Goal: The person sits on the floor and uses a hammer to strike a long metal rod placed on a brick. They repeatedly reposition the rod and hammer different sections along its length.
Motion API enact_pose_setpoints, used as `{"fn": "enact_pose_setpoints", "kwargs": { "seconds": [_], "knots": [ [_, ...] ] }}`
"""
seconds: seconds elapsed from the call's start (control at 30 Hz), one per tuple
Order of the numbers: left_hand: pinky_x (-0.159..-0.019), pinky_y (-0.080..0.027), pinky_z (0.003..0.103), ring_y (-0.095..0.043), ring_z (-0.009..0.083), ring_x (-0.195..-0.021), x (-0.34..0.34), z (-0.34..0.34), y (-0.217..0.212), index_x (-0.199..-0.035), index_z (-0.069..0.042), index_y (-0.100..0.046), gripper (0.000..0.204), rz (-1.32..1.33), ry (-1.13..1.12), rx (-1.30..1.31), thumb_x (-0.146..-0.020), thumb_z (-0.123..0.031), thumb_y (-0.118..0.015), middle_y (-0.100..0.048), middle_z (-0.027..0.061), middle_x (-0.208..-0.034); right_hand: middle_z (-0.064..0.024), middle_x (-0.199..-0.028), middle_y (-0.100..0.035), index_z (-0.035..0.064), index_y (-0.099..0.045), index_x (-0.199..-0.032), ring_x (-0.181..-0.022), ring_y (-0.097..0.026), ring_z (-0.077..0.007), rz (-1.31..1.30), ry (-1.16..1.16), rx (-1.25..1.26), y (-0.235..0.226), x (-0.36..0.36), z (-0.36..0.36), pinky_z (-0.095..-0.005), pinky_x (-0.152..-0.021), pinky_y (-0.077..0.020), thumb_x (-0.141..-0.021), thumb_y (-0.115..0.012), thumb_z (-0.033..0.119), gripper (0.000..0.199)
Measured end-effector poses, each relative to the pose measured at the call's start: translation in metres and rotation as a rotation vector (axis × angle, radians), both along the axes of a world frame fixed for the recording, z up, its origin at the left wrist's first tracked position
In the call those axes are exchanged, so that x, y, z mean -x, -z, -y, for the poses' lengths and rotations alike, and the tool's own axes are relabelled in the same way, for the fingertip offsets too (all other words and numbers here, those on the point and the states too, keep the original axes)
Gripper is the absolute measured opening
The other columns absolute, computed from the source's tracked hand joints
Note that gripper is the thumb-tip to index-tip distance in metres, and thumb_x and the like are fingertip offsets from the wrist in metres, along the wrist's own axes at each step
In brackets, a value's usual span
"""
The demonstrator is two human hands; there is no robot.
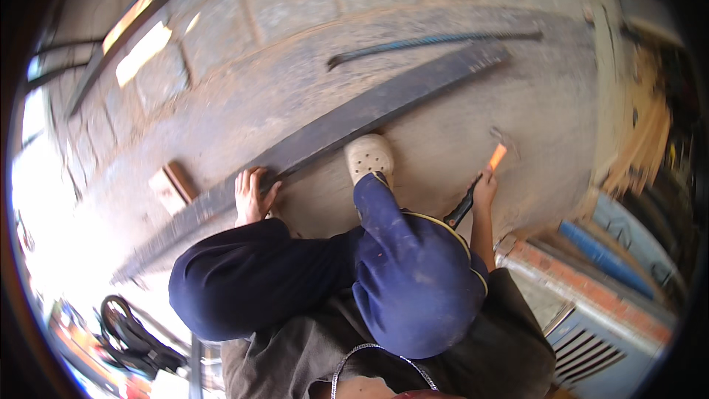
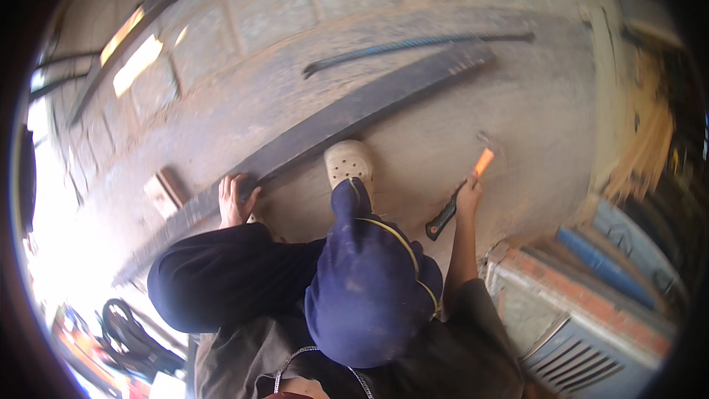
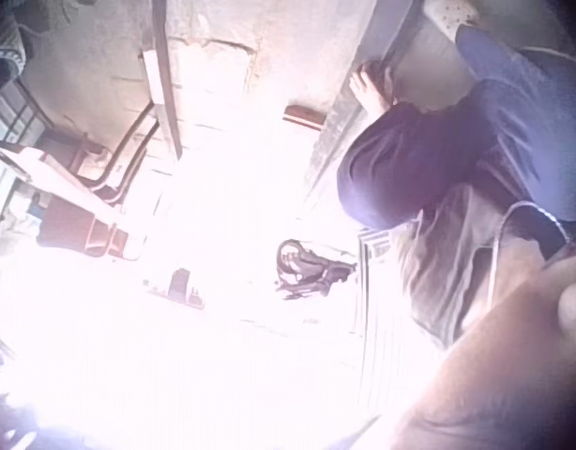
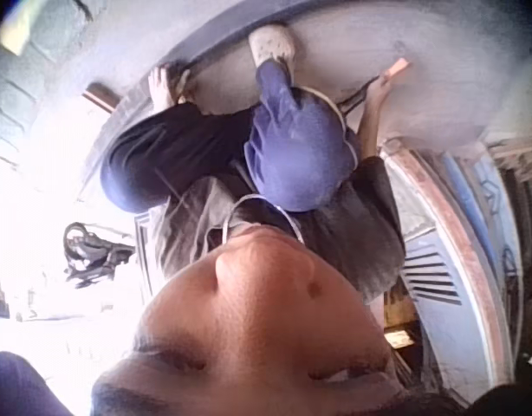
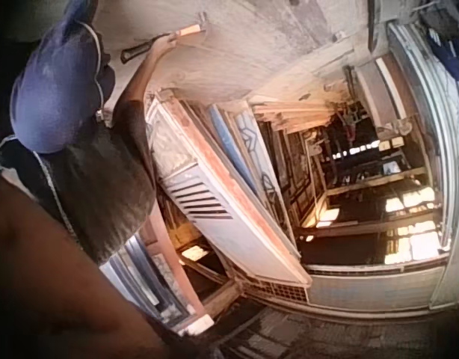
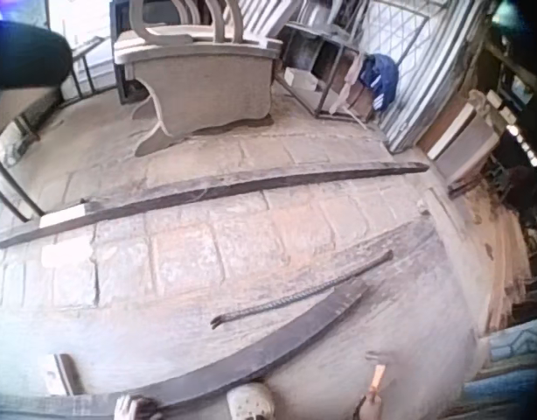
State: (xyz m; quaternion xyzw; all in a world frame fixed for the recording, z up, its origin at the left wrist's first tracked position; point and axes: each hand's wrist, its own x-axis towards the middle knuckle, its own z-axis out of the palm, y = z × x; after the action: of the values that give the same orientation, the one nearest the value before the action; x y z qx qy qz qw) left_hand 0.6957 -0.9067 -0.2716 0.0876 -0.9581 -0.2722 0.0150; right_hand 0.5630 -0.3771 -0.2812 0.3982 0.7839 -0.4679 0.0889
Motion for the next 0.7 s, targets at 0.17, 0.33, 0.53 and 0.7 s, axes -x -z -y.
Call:
{"fn": "enact_pose_setpoints", "kwargs": {
  "seconds": [0.17, 0.33, 0.53, 0.7],
  "knots": [
    [-0.08, -0.046, 0.034, -0.058, 0.0275, -0.087, -0.063, -0.001, -0.012, -0.102, -0.002, -0.058, 0.033, -0.158, -0.459, -0.287, -0.072, -0.004, -0.073, -0.058, 0.0141, -0.1, -0.0152, -0.073, -0.06, -0.0007, -0.055, -0.106, -0.072, -0.062, -0.0359, 0.101, -0.444, -0.788, 0.043, -0.039, -0.064, -0.0426, -0.07, -0.0504, -0.097, -0.047, 0.036, 0.039],
    [-0.081, -0.044, 0.033, -0.055, 0.0167, -0.083, -0.217, 0.054, 0.018, -0.105, -0.004, -0.051, 0.032, -0.407, -1.819, -0.308, -0.101, -0.035, -0.04, -0.061, 0.008, -0.096, -0.0186, -0.112, -0.059, 0.0012, -0.057, -0.115, -0.101, -0.057, -0.0365, -0.358, -0.736, -0.897, -0.035, 0.036, 0.08, -0.0413, -0.09, -0.044, -0.094, -0.055, 0.028, 0.034],
    [-0.115, -0.025, 0.044, -0.024, 0.0374, -0.139, -0.257, 0.155, 0.039, -0.143, 0.012, -0.007, 0.094, -0.747, -2.124, -1.067, -0.093, -0.062, -0.037, -0.023, 0.0295, -0.148, -0.0147, -0.096, -0.064, 0.0025, -0.061, -0.099, -0.091, -0.062, -0.0309, -0.4, -1.461, -0.3, -0.06, 0.112, 0.326, -0.0392, -0.079, -0.048, -0.094, -0.055, 0.031, 0.029],
    [-0.115, -0.025, 0.048, -0.024, 0.0369, -0.139, -0.259, 0.21, 0.041, -0.147, 0.001, -0.012, 0.1, -0.677, -2.032, -1.023, -0.084, -0.065, -0.053, -0.023, 0.0297, -0.148, -0.0197, -0.08, -0.064, -0.0002, -0.064, -0.079, -0.077, -0.064, -0.0325, 0.267, -1.994, -0.44, -0.002, 0.116, 0.415, -0.0462, -0.075, -0.0497, -0.095, -0.038, 0.057, 0.065]
  ]
}}
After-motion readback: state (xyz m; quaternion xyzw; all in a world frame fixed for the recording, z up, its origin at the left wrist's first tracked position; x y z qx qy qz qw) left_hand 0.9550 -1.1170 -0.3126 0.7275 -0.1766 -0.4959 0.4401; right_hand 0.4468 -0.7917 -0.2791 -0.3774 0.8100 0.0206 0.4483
